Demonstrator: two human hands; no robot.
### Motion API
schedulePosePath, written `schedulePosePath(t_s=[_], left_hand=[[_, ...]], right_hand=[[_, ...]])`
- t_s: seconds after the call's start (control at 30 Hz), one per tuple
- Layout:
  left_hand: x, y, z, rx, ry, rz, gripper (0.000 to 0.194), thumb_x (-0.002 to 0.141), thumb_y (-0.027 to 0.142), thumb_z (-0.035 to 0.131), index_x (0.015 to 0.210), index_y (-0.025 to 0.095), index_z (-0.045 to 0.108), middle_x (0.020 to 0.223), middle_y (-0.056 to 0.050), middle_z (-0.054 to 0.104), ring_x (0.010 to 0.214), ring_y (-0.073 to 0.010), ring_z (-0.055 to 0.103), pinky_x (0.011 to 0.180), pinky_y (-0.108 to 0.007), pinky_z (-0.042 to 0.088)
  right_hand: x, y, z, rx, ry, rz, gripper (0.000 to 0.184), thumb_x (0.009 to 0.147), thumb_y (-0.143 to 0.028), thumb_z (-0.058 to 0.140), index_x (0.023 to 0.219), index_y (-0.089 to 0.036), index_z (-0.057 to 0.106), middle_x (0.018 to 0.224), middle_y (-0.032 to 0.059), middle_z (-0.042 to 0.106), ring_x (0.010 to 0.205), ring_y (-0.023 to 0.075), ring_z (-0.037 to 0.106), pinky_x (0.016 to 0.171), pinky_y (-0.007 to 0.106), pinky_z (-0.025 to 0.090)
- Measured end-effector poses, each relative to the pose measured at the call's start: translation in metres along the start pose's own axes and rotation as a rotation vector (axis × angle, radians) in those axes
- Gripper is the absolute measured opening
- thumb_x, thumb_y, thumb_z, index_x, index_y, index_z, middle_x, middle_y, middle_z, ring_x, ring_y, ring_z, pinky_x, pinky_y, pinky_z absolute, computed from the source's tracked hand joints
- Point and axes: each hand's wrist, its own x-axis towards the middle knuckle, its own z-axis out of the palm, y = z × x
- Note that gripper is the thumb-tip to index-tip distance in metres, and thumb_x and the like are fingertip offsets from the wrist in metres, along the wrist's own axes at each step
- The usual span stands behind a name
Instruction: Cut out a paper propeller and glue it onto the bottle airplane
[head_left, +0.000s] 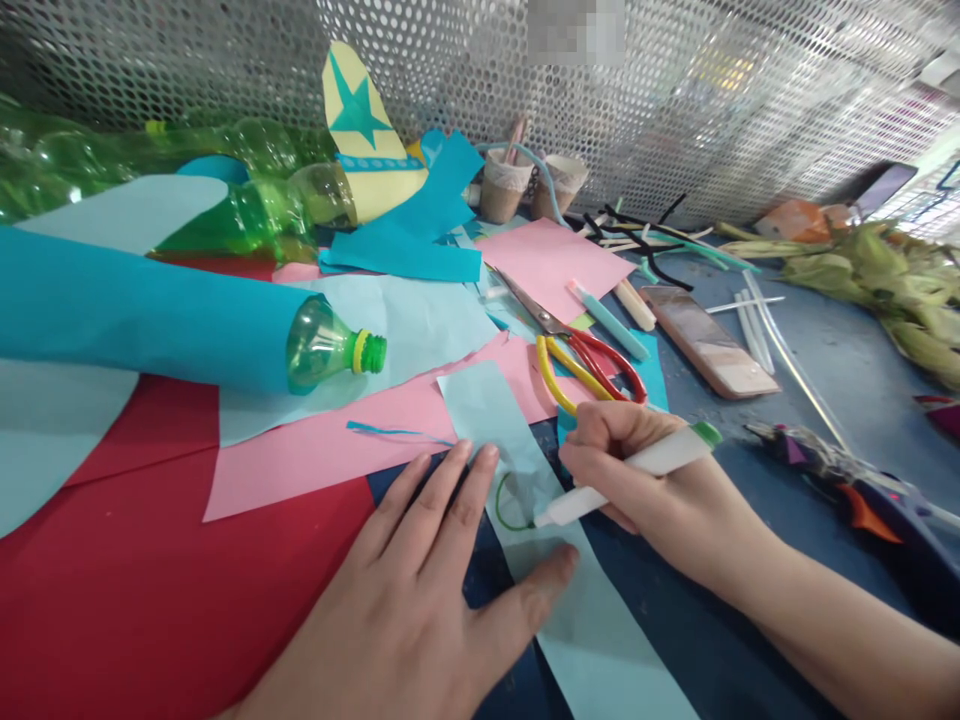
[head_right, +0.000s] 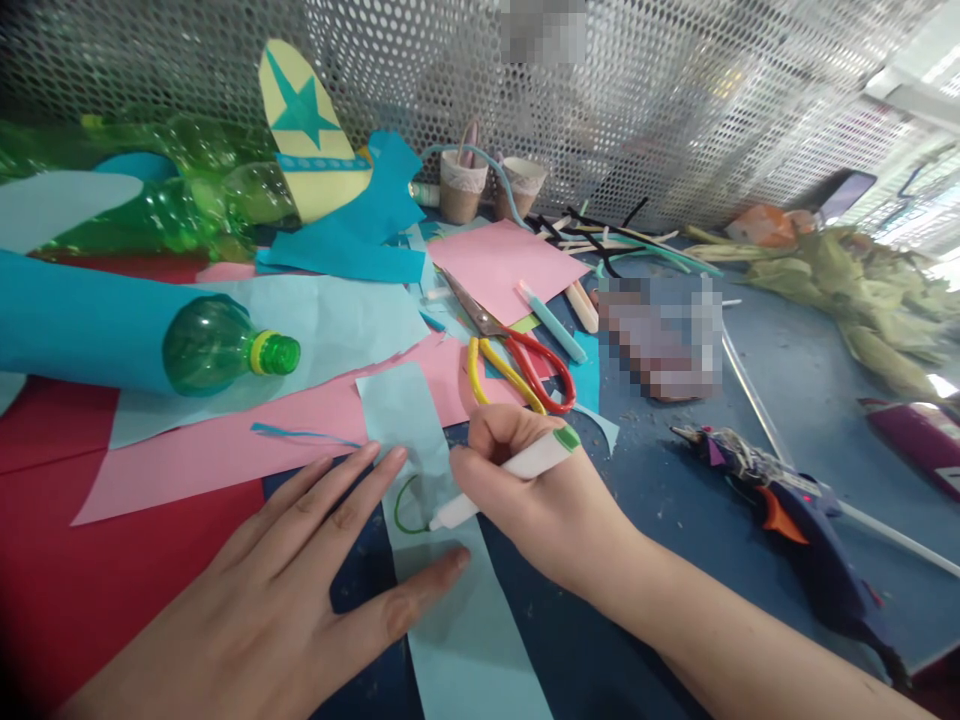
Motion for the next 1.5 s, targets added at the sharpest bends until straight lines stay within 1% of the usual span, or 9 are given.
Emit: schedulePosePath(t_s=[0.17, 0.23, 0.4, 0.5, 0.67, 0.73, 0.97, 1.27, 1.5], left_hand=[[0.0004, -0.0004, 0.0009, -0.031, 0.002, -0.016, 0.071, 0.088, 0.049, 0.061, 0.151, 0.038, 0.030, 0.156, -0.010, 0.036, 0.142, -0.0395, 0.028, 0.106, -0.052, 0.037], [0.0005, -0.0001, 0.0014, -0.035, -0.002, -0.015, 0.072, 0.087, 0.050, 0.062, 0.151, 0.039, 0.030, 0.157, -0.010, 0.035, 0.143, -0.0399, 0.027, 0.106, -0.052, 0.037], [0.0015, 0.0011, 0.0010, -0.013, -0.007, -0.019, 0.073, 0.086, 0.049, 0.063, 0.151, 0.040, 0.030, 0.157, -0.010, 0.035, 0.144, -0.0390, 0.024, 0.107, -0.053, 0.035], [0.0020, 0.0004, 0.0000, -0.005, -0.018, -0.011, 0.073, 0.086, 0.052, 0.061, 0.151, 0.040, 0.031, 0.156, -0.011, 0.036, 0.143, -0.0392, 0.024, 0.106, -0.053, 0.035], [0.0016, -0.0016, -0.0016, -0.026, -0.013, 0.032, 0.085, 0.079, 0.076, 0.050, 0.151, 0.034, 0.034, 0.153, -0.016, 0.037, 0.141, -0.0423, 0.025, 0.103, -0.054, 0.036], [0.0020, -0.0018, -0.0021, -0.032, -0.010, 0.036, 0.088, 0.078, 0.079, 0.047, 0.151, 0.033, 0.034, 0.153, -0.017, 0.038, 0.140, -0.0428, 0.025, 0.103, -0.055, 0.036], [0.0028, -0.0024, -0.0006, -0.061, -0.006, 0.024, 0.080, 0.082, 0.074, 0.049, 0.150, 0.035, 0.035, 0.155, -0.012, 0.038, 0.141, -0.0414, 0.026, 0.105, -0.054, 0.035], [0.0022, -0.0014, -0.0012, 0.026, -0.013, 0.029, 0.077, 0.083, 0.064, 0.057, 0.151, 0.037, 0.033, 0.152, -0.014, 0.041, 0.141, -0.0403, 0.028, 0.104, -0.053, 0.038], [0.0015, -0.0030, -0.0010, 0.056, -0.010, 0.035, 0.081, 0.081, 0.066, 0.058, 0.151, 0.037, 0.031, 0.150, -0.016, 0.042, 0.140, -0.0412, 0.030, 0.101, -0.054, 0.040]], right_hand=[[0.0016, 0.0063, -0.0077, 0.144, 0.167, 0.044, 0.034, 0.083, -0.021, 0.062, 0.055, -0.023, 0.043, 0.044, -0.0076, 0.037, 0.036, 0.0070, 0.027, 0.034, 0.025, 0.015], [0.0031, 0.0087, -0.0089, 0.187, 0.194, 0.034, 0.034, 0.088, -0.027, 0.062, 0.059, -0.024, 0.045, 0.041, -0.0079, 0.039, 0.036, 0.0079, 0.029, 0.035, 0.025, 0.016], [0.0049, 0.0078, -0.0051, 0.106, 0.073, -0.036, 0.031, 0.091, -0.028, 0.060, 0.064, -0.023, 0.045, 0.040, -0.0088, 0.047, 0.038, 0.0079, 0.037, 0.042, 0.022, 0.029], [0.0046, 0.0059, -0.0028, 0.089, 0.049, -0.040, 0.030, 0.090, -0.027, 0.060, 0.064, -0.023, 0.044, 0.040, -0.0091, 0.047, 0.037, 0.0075, 0.039, 0.042, 0.021, 0.031], [0.0046, 0.0053, -0.0019, 0.071, 0.046, -0.043, 0.030, 0.088, -0.025, 0.059, 0.062, -0.023, 0.045, 0.041, -0.0089, 0.047, 0.037, 0.0069, 0.039, 0.041, 0.019, 0.031], [0.0045, 0.0052, -0.0016, 0.070, 0.041, -0.041, 0.029, 0.088, -0.025, 0.059, 0.062, -0.023, 0.045, 0.041, -0.0090, 0.047, 0.037, 0.0067, 0.039, 0.041, 0.019, 0.031], [0.0042, 0.0042, -0.0005, 0.065, 0.025, -0.035, 0.028, 0.087, -0.025, 0.059, 0.062, -0.023, 0.045, 0.041, -0.0094, 0.048, 0.037, 0.0061, 0.039, 0.041, 0.019, 0.031], [0.0047, 0.0035, -0.0018, 0.034, 0.045, -0.052, 0.030, 0.087, -0.024, 0.057, 0.060, -0.023, 0.043, 0.041, -0.0091, 0.046, 0.038, 0.0063, 0.039, 0.041, 0.019, 0.032], [0.0036, 0.0049, -0.0043, 0.000, 0.095, -0.103, 0.031, 0.085, -0.021, 0.056, 0.058, -0.024, 0.041, 0.042, -0.0100, 0.041, 0.038, 0.0063, 0.033, 0.039, 0.023, 0.025]])
